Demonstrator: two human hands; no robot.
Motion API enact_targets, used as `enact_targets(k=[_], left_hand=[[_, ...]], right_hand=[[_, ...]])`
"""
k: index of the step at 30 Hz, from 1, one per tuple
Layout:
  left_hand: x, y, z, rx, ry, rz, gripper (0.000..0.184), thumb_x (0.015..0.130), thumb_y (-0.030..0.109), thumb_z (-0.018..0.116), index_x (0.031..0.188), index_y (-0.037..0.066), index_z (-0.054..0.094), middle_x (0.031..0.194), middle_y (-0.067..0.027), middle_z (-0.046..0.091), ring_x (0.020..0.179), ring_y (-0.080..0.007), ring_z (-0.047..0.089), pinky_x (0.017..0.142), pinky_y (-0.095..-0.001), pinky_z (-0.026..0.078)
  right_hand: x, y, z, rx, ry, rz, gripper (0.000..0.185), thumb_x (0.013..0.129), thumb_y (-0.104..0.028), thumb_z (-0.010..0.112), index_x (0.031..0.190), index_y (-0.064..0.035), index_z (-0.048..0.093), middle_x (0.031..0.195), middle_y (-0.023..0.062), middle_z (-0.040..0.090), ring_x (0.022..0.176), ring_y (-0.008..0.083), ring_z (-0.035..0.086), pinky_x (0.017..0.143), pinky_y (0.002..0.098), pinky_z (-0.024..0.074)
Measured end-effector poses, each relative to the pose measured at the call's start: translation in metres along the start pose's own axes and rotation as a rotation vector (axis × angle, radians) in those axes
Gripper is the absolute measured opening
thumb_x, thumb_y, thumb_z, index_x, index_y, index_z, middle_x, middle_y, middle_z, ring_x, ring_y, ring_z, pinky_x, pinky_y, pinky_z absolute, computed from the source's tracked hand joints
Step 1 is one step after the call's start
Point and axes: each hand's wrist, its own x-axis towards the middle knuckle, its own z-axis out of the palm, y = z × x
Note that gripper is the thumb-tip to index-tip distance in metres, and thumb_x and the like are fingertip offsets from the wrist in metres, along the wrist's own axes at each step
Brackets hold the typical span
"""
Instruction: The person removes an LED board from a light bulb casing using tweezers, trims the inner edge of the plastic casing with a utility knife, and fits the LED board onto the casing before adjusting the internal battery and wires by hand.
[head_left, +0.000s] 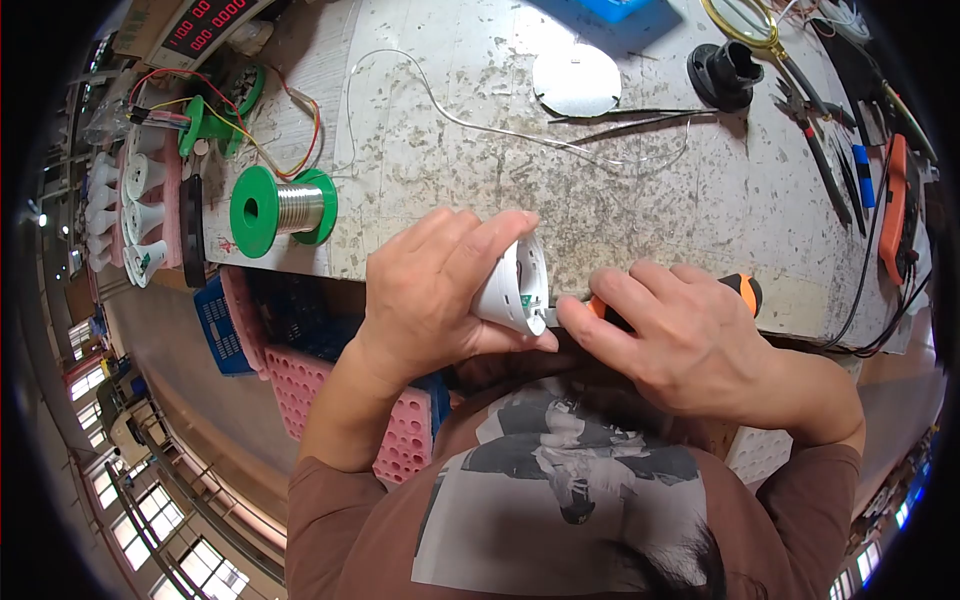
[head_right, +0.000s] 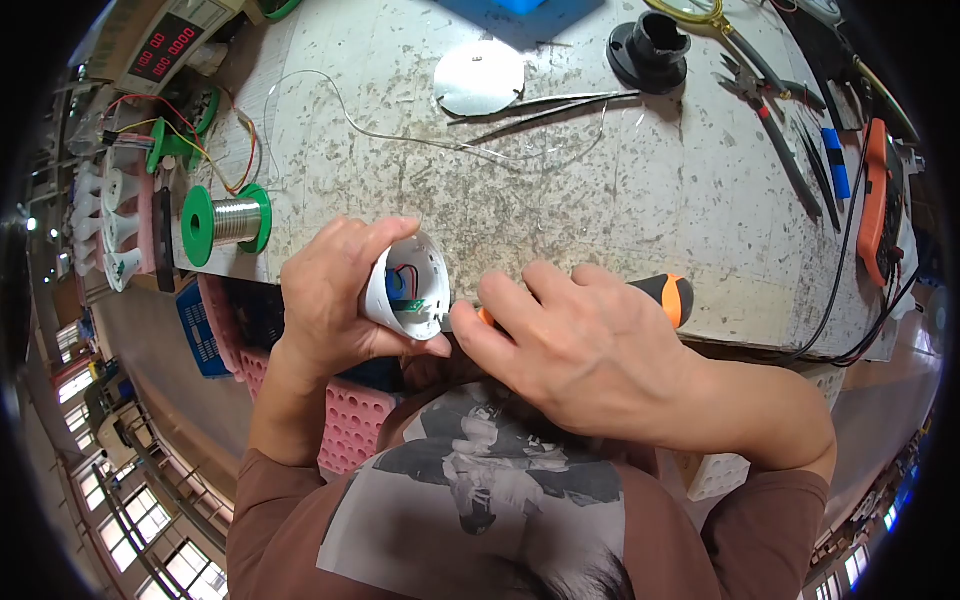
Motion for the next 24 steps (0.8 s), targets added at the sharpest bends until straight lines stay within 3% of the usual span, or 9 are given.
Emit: enact_targets(k=[4, 6, 24], left_hand=[[0.003, 0.001, 0.003, 0.004, 0.124, 0.04, 0.097, 0.059, 0.067, 0.091, 0.128, 0.004, 0.067, 0.104, -0.0108, 0.069, 0.084, -0.0259, 0.067, 0.065, -0.0371, 0.053], [0.003, 0.004, 0.006, -0.006, 0.159, 0.014, 0.088, 0.063, 0.06, 0.089, 0.131, 0.008, 0.067, 0.096, -0.0069, 0.06, 0.079, -0.0259, 0.06, 0.063, -0.0374, 0.05], [0.014, -0.01, 0.002, -0.088, 0.043, 0.015, 0.082, 0.059, 0.058, 0.092, 0.121, 0.009, 0.07, 0.09, -0.007, 0.054, 0.072, -0.0256, 0.058, 0.061, -0.0378, 0.05]], right_hand=[[-0.001, -0.001, -0.001, 0.051, -0.01, 0.014, 0.03, 0.085, -0.023, 0.063, 0.112, -0.0088, 0.069, 0.089, 0.0015, 0.056, 0.075, 0.0159, 0.059, 0.056, 0.029, 0.0446], [0.0, -0.001, 0.0, 0.042, -0.012, 0.009, 0.031, 0.085, -0.023, 0.064, 0.112, -0.0088, 0.069, 0.089, 0.0014, 0.056, 0.075, 0.0157, 0.059, 0.056, 0.029, 0.0447], [-0.002, -0.003, 0.012, -0.113, 0.081, -0.017, 0.035, 0.083, -0.023, 0.064, 0.114, -0.0087, 0.072, 0.097, 0.0032, 0.063, 0.071, 0.0149, 0.055, 0.052, 0.0276, 0.0389]])
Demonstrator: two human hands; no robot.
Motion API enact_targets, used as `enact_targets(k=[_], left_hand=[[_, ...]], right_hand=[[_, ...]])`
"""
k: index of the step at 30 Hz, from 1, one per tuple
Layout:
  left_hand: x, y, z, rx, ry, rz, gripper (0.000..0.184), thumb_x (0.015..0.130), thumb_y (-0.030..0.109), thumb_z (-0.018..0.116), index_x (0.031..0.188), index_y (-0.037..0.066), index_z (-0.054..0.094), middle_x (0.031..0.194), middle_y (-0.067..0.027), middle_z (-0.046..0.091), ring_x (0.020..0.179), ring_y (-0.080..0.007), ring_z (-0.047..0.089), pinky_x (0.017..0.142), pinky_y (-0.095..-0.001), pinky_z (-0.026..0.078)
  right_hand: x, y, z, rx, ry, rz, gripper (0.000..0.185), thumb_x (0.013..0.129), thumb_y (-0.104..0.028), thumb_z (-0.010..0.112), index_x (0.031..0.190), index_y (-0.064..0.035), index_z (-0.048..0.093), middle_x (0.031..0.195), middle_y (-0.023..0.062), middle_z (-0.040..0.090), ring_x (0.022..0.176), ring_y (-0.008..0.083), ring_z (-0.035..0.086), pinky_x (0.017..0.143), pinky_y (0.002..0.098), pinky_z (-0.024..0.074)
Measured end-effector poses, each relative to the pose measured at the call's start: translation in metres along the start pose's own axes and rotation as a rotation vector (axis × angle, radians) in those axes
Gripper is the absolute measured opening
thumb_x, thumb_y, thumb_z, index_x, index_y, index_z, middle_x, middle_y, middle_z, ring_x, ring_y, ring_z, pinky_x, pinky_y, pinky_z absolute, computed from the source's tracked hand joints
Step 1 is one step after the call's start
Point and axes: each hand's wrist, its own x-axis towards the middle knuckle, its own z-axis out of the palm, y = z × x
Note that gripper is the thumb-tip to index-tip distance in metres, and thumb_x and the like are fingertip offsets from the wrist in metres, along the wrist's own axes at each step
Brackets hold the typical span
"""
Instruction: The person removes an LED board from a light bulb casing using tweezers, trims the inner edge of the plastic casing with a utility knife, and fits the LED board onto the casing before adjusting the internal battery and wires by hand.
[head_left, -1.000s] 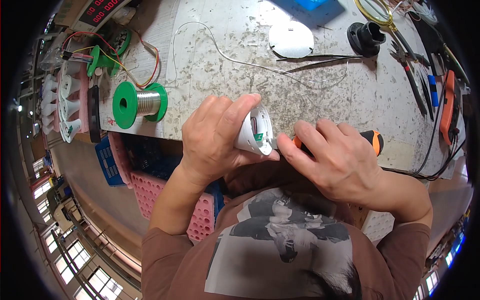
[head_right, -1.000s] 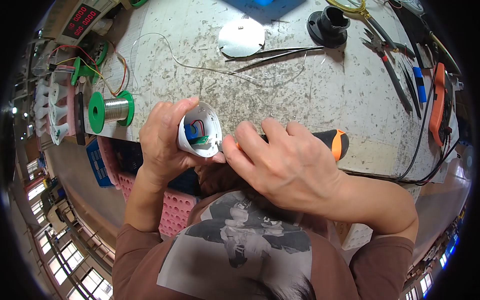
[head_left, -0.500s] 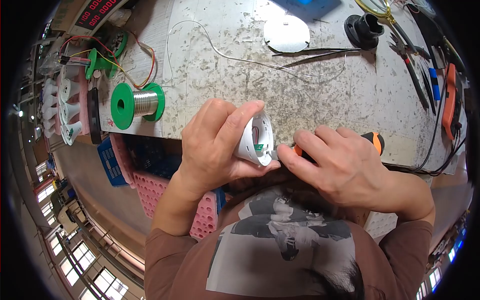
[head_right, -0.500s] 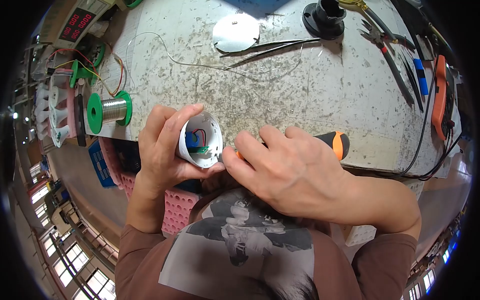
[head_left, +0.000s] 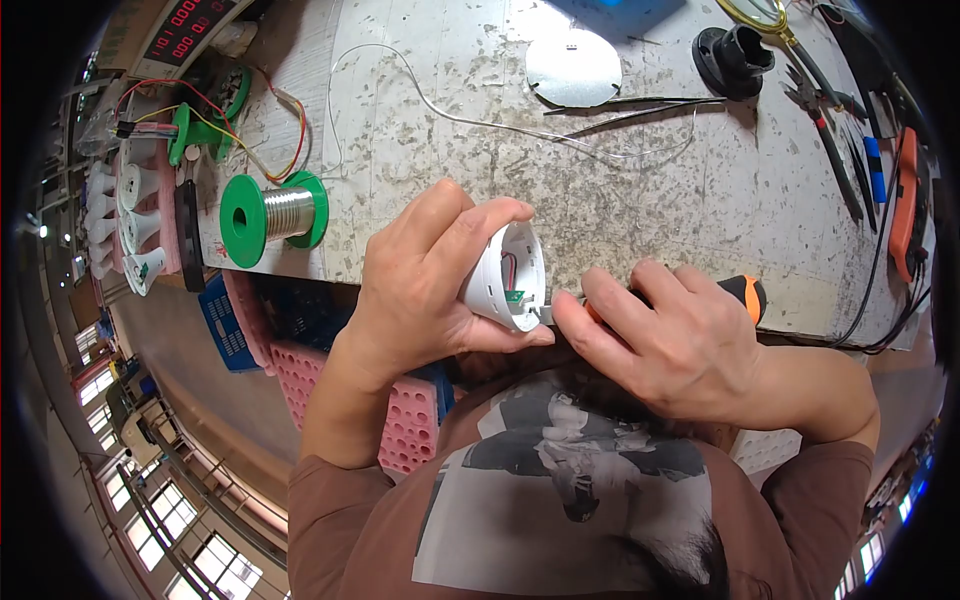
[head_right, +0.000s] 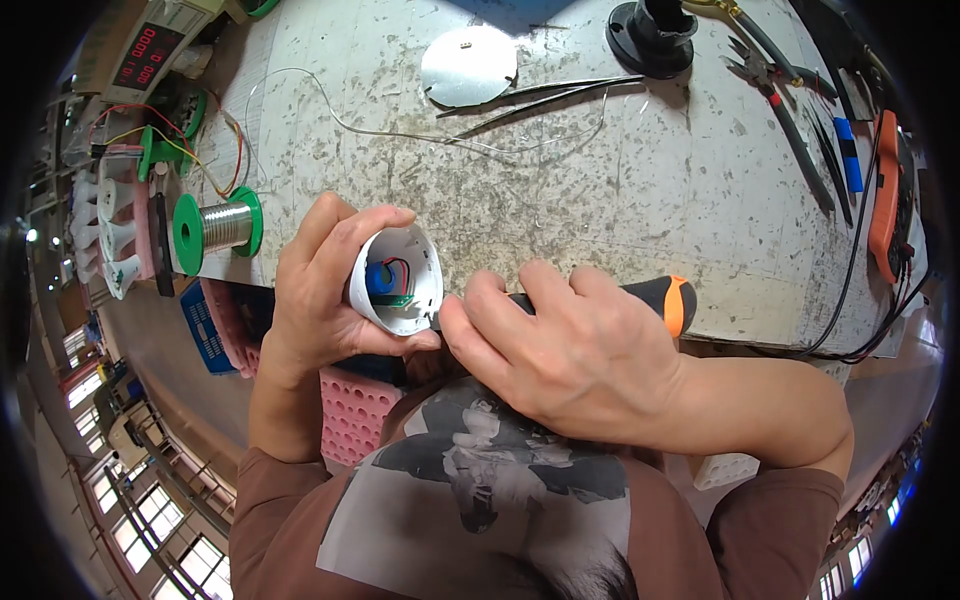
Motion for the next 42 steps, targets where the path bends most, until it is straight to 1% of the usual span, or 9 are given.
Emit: enact_targets(k=[5, 7, 13, 15, 21, 27, 29, 32, 42], left_hand=[[-0.001, 0.001, 0.0, -0.015, 0.002, -0.01, 0.085, 0.059, 0.062, 0.092, 0.123, 0.01, 0.07, 0.089, -0.0064, 0.054, 0.071, -0.0251, 0.058, 0.061, -0.0374, 0.05], [-0.002, 0.001, 0.001, -0.005, 0.007, -0.002, 0.085, 0.059, 0.063, 0.091, 0.123, 0.01, 0.07, 0.089, -0.0062, 0.055, 0.071, -0.0248, 0.058, 0.061, -0.0372, 0.05], [-0.004, 0.002, 0.001, 0.0, 0.021, 0.002, 0.086, 0.059, 0.063, 0.091, 0.124, 0.01, 0.07, 0.088, -0.006, 0.055, 0.071, -0.0242, 0.059, 0.061, -0.0366, 0.05], [-0.005, 0.001, 0.0, 0.017, -0.015, 0.021, 0.095, 0.06, 0.069, 0.092, 0.124, 0.001, 0.07, 0.098, -0.008, 0.067, 0.075, -0.0212, 0.058, 0.063, -0.034, 0.049], [-0.005, 0.001, 0.0, 0.019, -0.019, 0.012, 0.095, 0.06, 0.069, 0.091, 0.123, 0.001, 0.07, 0.097, -0.0086, 0.067, 0.075, -0.0213, 0.059, 0.063, -0.0337, 0.049], [-0.005, -0.001, 0.0, 0.009, -0.028, 0.038, 0.095, 0.06, 0.066, 0.093, 0.125, 0.002, 0.068, 0.1, -0.0088, 0.067, 0.075, -0.0224, 0.059, 0.063, -0.034, 0.049], [-0.004, 0.0, -0.003, 0.005, -0.046, 0.021, 0.095, 0.059, 0.066, 0.093, 0.125, 0.002, 0.068, 0.1, -0.0088, 0.067, 0.075, -0.0226, 0.059, 0.063, -0.0342, 0.049], [-0.003, 0.0, -0.002, -0.006, -0.05, 0.008, 0.094, 0.059, 0.065, 0.094, 0.125, 0.002, 0.068, 0.099, -0.0085, 0.066, 0.075, -0.0227, 0.058, 0.062, -0.0348, 0.048], [0.0, -0.001, -0.003, 0.006, -0.057, -0.014, 0.095, 0.058, 0.068, 0.093, 0.123, 0.003, 0.068, 0.094, -0.0087, 0.062, 0.076, -0.0236, 0.059, 0.064, -0.0354, 0.049]], right_hand=[[-0.001, 0.002, 0.005, -0.041, 0.052, 0.055, 0.037, 0.083, -0.022, 0.064, 0.117, -0.0085, 0.072, 0.099, 0.0052, 0.063, 0.072, 0.016, 0.056, 0.054, 0.0279, 0.0401], [0.0, 0.009, 0.003, 0.092, 0.106, 0.134, 0.039, 0.083, -0.021, 0.065, 0.12, -0.0083, 0.071, 0.101, 0.0052, 0.063, 0.072, 0.0172, 0.057, 0.055, 0.0293, 0.0421], [-0.003, 0.01, -0.008, 0.201, -0.003, 0.075, 0.038, 0.083, -0.021, 0.065, 0.118, -0.0086, 0.07, 0.098, 0.0033, 0.061, 0.075, 0.0167, 0.058, 0.06, 0.0298, 0.0451], [-0.003, 0.008, -0.01, 0.222, -0.043, 0.056, 0.037, 0.083, -0.021, 0.065, 0.117, -0.0088, 0.069, 0.096, 0.0028, 0.06, 0.076, 0.0165, 0.059, 0.061, 0.0295, 0.0456], [0.002, 0.003, -0.012, 0.224, -0.125, 0.064, 0.035, 0.083, -0.022, 0.064, 0.115, -0.0088, 0.069, 0.092, 0.0027, 0.058, 0.076, 0.0166, 0.059, 0.06, 0.0298, 0.0465], [0.0, -0.007, -0.01, 0.102, -0.097, 0.066, 0.035, 0.084, -0.023, 0.064, 0.115, -0.0075, 0.071, 0.092, 0.0029, 0.058, 0.075, 0.0173, 0.057, 0.056, 0.0301, 0.0415], [-0.001, -0.006, -0.007, 0.025, -0.064, 0.044, 0.035, 0.084, -0.022, 0.064, 0.115, -0.007, 0.072, 0.098, 0.0049, 0.063, 0.074, 0.0177, 0.056, 0.056, 0.0298, 0.0387], [-0.003, -0.006, -0.006, 0.005, -0.052, 0.025, 0.036, 0.085, -0.022, 0.063, 0.116, -0.0066, 0.072, 0.105, 0.0078, 0.066, 0.074, 0.0181, 0.056, 0.056, 0.03, 0.0378], [-0.003, -0.007, 0.003, -0.075, 0.02, 0.027, 0.036, 0.086, -0.023, 0.063, 0.117, -0.0068, 0.073, 0.105, 0.0082, 0.065, 0.074, 0.0189, 0.056, 0.056, 0.0304, 0.0372]])
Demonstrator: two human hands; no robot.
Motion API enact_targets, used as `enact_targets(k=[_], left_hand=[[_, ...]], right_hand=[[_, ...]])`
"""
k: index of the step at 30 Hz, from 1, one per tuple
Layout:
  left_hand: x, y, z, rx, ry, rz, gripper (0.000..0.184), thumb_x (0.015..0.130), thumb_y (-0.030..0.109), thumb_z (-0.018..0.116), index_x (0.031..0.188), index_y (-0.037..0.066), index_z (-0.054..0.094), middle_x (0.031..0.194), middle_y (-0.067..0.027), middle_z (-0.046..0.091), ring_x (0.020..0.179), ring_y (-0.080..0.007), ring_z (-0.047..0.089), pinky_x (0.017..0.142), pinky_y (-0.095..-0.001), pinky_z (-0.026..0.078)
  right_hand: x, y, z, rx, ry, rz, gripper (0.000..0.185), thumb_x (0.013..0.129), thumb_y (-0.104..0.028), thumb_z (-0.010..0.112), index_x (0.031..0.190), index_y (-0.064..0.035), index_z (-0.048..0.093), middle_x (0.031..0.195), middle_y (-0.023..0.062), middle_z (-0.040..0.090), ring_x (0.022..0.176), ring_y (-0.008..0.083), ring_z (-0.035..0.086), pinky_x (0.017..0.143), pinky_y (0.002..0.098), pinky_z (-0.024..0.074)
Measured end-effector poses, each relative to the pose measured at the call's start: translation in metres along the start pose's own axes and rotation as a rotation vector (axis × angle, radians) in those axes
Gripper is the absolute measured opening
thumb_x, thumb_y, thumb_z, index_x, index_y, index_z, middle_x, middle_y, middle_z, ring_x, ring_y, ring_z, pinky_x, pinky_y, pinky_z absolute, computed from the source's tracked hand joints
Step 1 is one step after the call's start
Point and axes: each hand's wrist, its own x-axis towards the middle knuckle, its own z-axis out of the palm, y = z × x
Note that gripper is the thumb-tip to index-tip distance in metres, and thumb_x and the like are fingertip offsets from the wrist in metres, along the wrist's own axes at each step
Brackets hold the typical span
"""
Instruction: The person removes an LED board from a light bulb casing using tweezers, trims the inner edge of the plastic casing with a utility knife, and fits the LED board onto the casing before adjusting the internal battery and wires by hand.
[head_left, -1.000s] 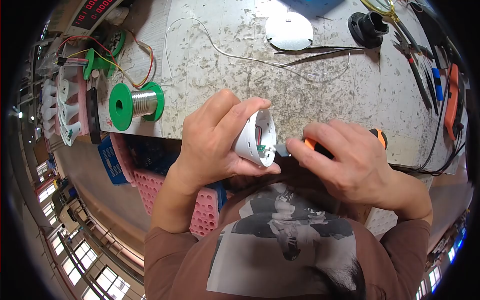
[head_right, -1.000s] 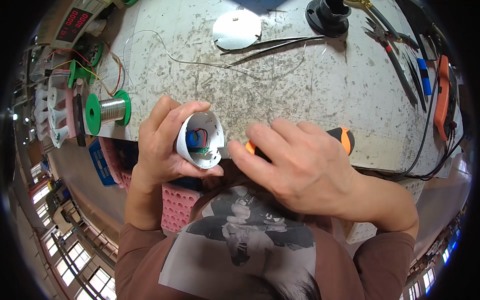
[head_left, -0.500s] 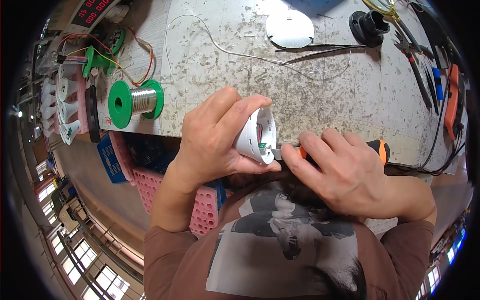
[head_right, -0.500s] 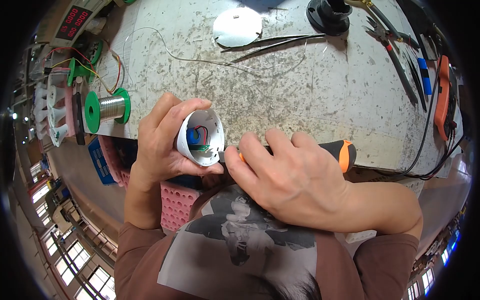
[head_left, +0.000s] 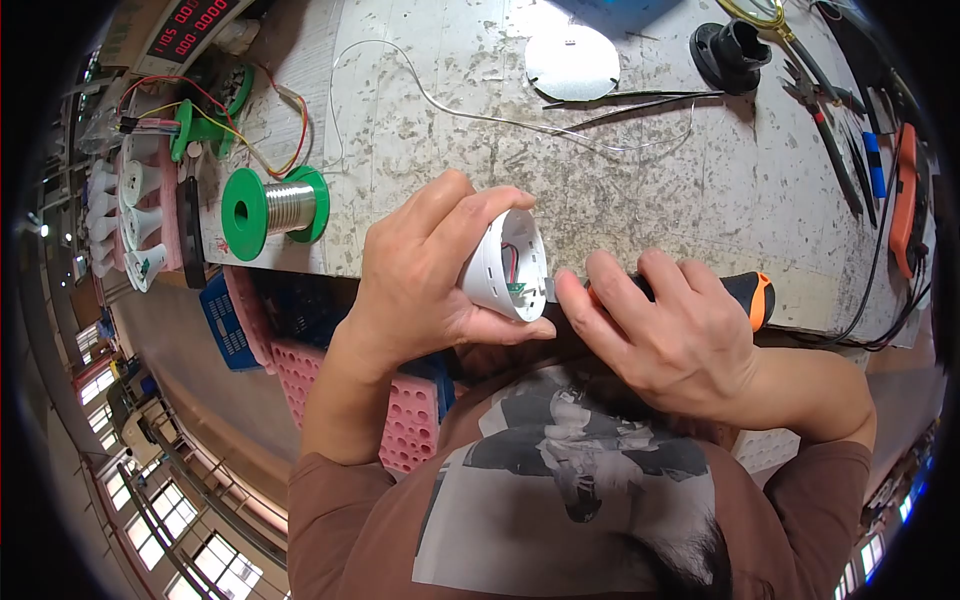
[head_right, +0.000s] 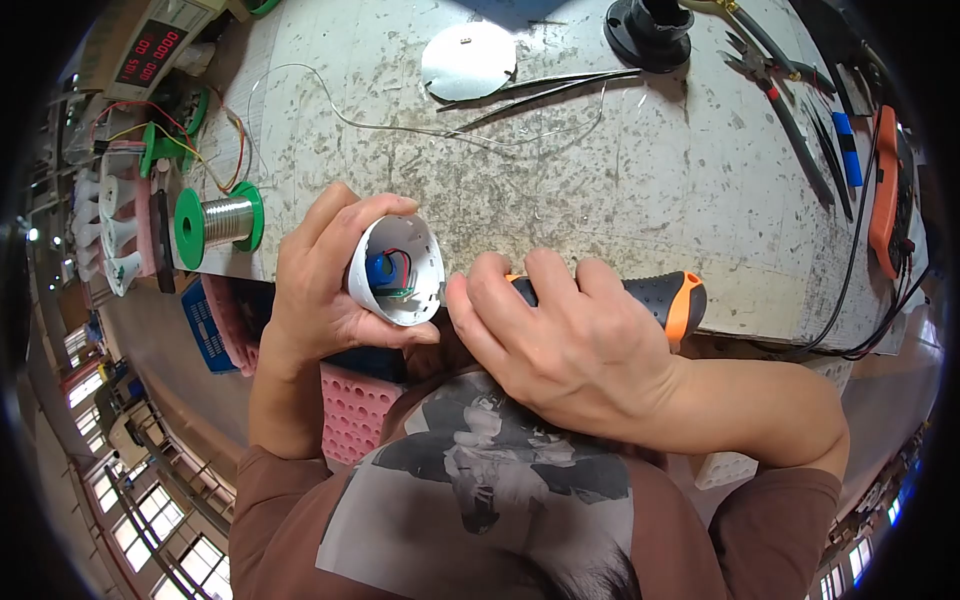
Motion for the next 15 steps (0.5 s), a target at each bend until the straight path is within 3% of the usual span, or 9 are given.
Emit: enact_targets(k=[4, 6, 15], left_hand=[[0.001, 0.001, 0.001, -0.006, 0.02, 0.0, 0.096, 0.059, 0.07, 0.092, 0.122, 0.002, 0.069, 0.093, -0.0087, 0.061, 0.075, -0.0237, 0.059, 0.064, -0.0356, 0.049], [0.002, 0.002, 0.0, -0.003, 0.024, -0.032, 0.086, 0.059, 0.069, 0.089, 0.121, 0.012, 0.07, 0.094, -0.0074, 0.058, 0.073, -0.0275, 0.062, 0.063, -0.0386, 0.053], [0.004, 0.001, -0.002, 0.001, -0.013, -0.027, 0.087, 0.059, 0.07, 0.089, 0.122, 0.012, 0.069, 0.096, -0.0078, 0.059, 0.075, -0.0282, 0.063, 0.064, -0.0387, 0.054]], right_hand=[[-0.001, -0.002, 0.001, -0.025, 0.0, 0.005, 0.037, 0.086, -0.024, 0.063, 0.117, -0.0069, 0.073, 0.106, 0.0079, 0.065, 0.074, 0.0187, 0.056, 0.056, 0.0303, 0.0376], [-0.002, 0.0, 0.001, -0.033, 0.015, 0.001, 0.037, 0.086, -0.024, 0.063, 0.118, -0.007, 0.073, 0.106, 0.0078, 0.065, 0.074, 0.0187, 0.056, 0.056, 0.0302, 0.0379], [-0.002, 0.005, -0.001, 0.011, -0.022, -0.054, 0.036, 0.087, -0.024, 0.063, 0.117, -0.0067, 0.073, 0.106, 0.0074, 0.065, 0.076, 0.019, 0.056, 0.057, 0.0298, 0.0383]])
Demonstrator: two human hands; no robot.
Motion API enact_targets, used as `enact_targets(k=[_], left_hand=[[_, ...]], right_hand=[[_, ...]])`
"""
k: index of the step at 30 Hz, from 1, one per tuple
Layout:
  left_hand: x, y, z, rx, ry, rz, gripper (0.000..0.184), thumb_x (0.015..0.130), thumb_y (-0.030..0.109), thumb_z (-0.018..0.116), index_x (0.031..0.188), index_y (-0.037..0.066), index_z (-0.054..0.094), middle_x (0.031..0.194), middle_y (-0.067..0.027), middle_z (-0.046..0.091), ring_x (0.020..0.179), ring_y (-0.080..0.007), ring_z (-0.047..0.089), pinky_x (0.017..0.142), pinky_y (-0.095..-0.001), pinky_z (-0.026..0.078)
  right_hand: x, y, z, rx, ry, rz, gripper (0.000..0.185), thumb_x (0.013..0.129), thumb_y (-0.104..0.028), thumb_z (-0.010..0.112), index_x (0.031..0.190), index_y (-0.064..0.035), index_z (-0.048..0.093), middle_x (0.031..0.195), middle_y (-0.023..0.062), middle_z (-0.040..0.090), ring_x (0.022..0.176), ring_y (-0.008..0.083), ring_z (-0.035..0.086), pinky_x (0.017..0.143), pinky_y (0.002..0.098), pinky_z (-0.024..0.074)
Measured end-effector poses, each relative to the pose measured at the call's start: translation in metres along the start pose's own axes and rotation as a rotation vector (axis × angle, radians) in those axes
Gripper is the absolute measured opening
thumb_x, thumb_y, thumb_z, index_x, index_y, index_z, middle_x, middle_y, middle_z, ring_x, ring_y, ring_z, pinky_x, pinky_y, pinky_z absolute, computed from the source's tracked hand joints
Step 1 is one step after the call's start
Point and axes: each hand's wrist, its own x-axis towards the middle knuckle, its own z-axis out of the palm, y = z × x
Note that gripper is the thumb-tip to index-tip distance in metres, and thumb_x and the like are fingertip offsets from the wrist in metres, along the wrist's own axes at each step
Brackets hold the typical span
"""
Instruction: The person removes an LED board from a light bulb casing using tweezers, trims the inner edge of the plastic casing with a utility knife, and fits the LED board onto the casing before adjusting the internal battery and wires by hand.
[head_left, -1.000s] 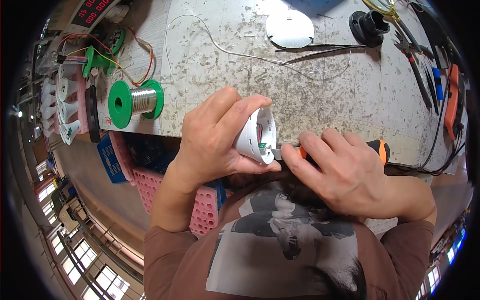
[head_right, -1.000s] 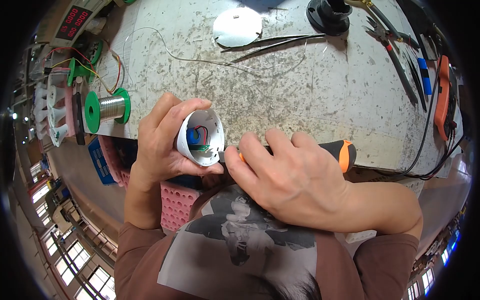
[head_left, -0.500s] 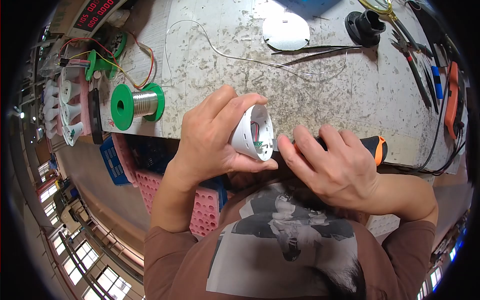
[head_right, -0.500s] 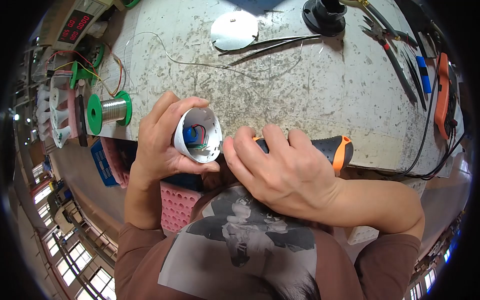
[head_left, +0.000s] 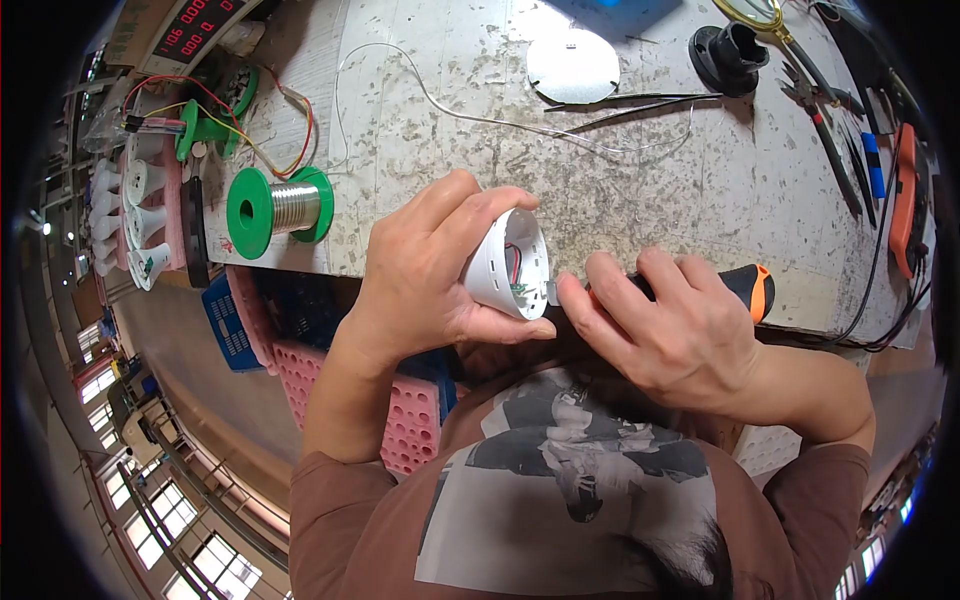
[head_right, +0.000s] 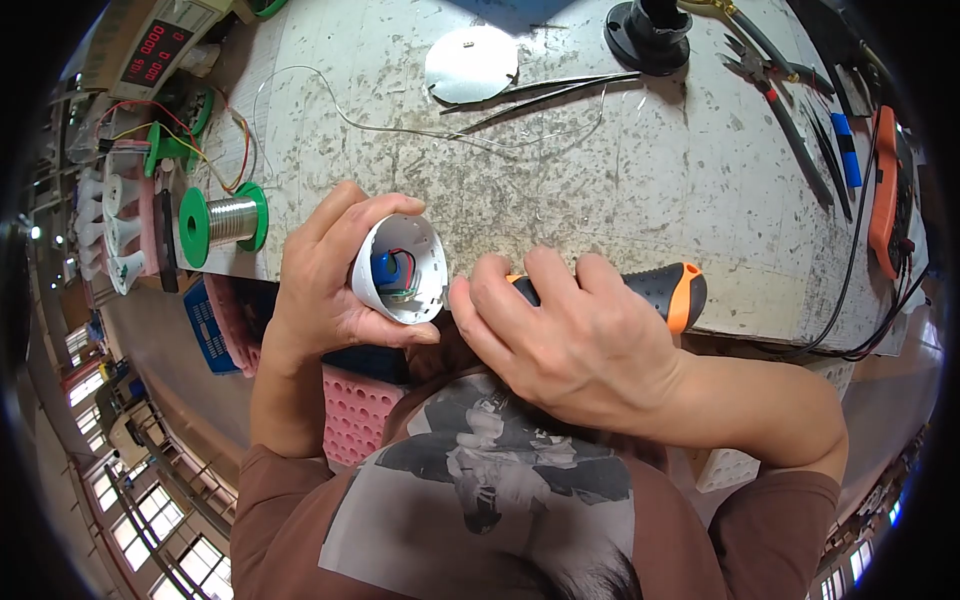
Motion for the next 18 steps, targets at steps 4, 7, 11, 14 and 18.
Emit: enact_targets(k=[4, 7, 11, 14, 18], left_hand=[[0.002, -0.001, -0.001, -0.002, -0.003, 0.013, 0.087, 0.058, 0.068, 0.09, 0.121, 0.012, 0.069, 0.097, -0.0077, 0.06, 0.075, -0.0281, 0.063, 0.064, -0.0387, 0.054], [0.003, -0.002, -0.001, -0.034, -0.005, 0.001, 0.086, 0.058, 0.067, 0.091, 0.121, 0.012, 0.07, 0.097, -0.0075, 0.061, 0.076, -0.028, 0.064, 0.065, -0.0387, 0.054], [0.001, -0.001, 0.001, -0.022, 0.013, 0.022, 0.091, 0.057, 0.067, 0.092, 0.121, 0.008, 0.07, 0.092, -0.0078, 0.058, 0.075, -0.027, 0.06, 0.064, -0.0376, 0.051], [0.001, -0.001, 0.004, -0.026, 0.035, 0.043, 0.094, 0.057, 0.068, 0.093, 0.121, 0.003, 0.07, 0.087, -0.0082, 0.054, 0.074, -0.0257, 0.057, 0.063, -0.0364, 0.047], [0.001, 0.001, 0.001, -0.025, 0.021, 0.027, 0.093, 0.057, 0.067, 0.093, 0.121, 0.004, 0.07, 0.088, -0.0086, 0.055, 0.073, -0.0258, 0.057, 0.063, -0.0363, 0.047]], right_hand=[[0.003, -0.007, 0.008, -0.113, 0.042, 0.042, 0.035, 0.088, -0.024, 0.062, 0.118, -0.0066, 0.073, 0.104, 0.0074, 0.063, 0.076, 0.0188, 0.055, 0.058, 0.03, 0.0371], [0.004, -0.009, 0.009, -0.171, 0.047, 0.071, 0.035, 0.088, -0.023, 0.062, 0.118, -0.0067, 0.072, 0.104, 0.0073, 0.063, 0.075, 0.0187, 0.054, 0.058, 0.0301, 0.037], [0.004, -0.003, 0.005, -0.053, 0.05, 0.092, 0.037, 0.087, -0.022, 0.062, 0.119, -0.0074, 0.071, 0.106, 0.0067, 0.064, 0.075, 0.0182, 0.055, 0.058, 0.0306, 0.0382], [0.002, 0.007, 0.0, 0.036, 0.05, 0.173, 0.038, 0.086, -0.022, 0.062, 0.12, -0.0078, 0.071, 0.107, 0.0067, 0.065, 0.076, 0.0181, 0.057, 0.058, 0.0316, 0.04], [-0.002, 0.028, 0.0, -0.054, 0.102, 0.244, 0.038, 0.086, -0.018, 0.064, 0.122, -0.0076, 0.071, 0.109, 0.007, 0.065, 0.084, 0.021, 0.06, 0.064, 0.0343, 0.0461]])
